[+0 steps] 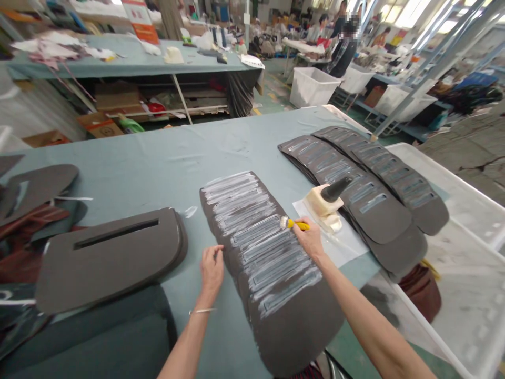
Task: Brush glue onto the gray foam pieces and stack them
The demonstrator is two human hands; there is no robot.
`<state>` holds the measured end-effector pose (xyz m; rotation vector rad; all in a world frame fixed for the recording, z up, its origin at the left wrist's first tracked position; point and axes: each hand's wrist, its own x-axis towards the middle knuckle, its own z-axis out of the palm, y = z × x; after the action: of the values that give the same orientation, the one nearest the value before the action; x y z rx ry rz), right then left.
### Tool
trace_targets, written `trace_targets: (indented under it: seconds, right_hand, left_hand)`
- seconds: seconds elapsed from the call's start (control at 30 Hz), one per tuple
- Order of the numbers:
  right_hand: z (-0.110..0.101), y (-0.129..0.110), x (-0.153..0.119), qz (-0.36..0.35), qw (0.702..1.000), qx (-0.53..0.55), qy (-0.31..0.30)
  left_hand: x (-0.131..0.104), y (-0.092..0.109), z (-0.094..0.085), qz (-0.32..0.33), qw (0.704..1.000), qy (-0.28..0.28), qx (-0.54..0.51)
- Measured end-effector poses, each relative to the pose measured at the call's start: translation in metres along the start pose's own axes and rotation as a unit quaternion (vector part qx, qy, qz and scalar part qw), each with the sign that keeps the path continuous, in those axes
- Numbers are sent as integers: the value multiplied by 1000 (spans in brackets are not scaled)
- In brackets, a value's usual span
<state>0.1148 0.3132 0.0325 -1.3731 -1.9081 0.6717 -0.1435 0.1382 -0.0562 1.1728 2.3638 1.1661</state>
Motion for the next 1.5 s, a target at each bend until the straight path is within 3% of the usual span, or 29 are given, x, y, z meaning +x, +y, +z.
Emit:
trace_targets:
  seconds: [0.17, 0.27, 0.33, 0.43, 0.53, 0.6, 0.77, 0.87, 0.93, 1.07, 1.17, 1.37, 1.5]
  right_hand:
    - [48, -39, -40, -61, 984, 76, -149]
    - [62, -41, -46, -75, 974, 83, -197]
    - [50, -24, -37, -47, 983, 63, -164]
    - [15, 12, -11, 18, 999, 1, -51]
    - [0, 19, 5, 35, 999, -34, 18]
    - [16, 0, 1, 10, 1000, 1, -4]
    - [97, -73, -36, -96, 976, 85, -177]
    - [114, -75, -35, -102, 971, 53, -210]
    - [101, -55, -19, -81, 977, 27, -196]
    - [50, -1, 27, -20, 993, -31, -115]
    - [24, 20, 47, 6, 994, -94, -58]
    - [7, 25, 30, -55, 989, -133, -41]
    - [-11, 48, 4, -79, 984, -151, -46]
  left_hand:
    - [-38, 22, 10, 66, 994, -33, 79]
    - [-44, 28, 11, 91, 986, -37, 138]
    - [-45, 29, 10, 96, 983, -38, 149]
    - [-43, 28, 9, 87, 985, -30, 145]
    - [-39, 27, 8, 59, 990, -14, 126]
    - [-35, 27, 9, 51, 991, 5, 122]
    - [-29, 25, 13, 102, 982, 11, 157]
    - [-30, 23, 14, 114, 978, 8, 173]
    - [-31, 22, 14, 114, 978, 10, 174]
    - [-32, 21, 14, 113, 979, 5, 171]
    - [-33, 21, 15, 101, 982, 2, 161]
    - [-27, 12, 7, 40, 998, -15, 41]
    - [-31, 0, 2, -96, 995, 7, -5]
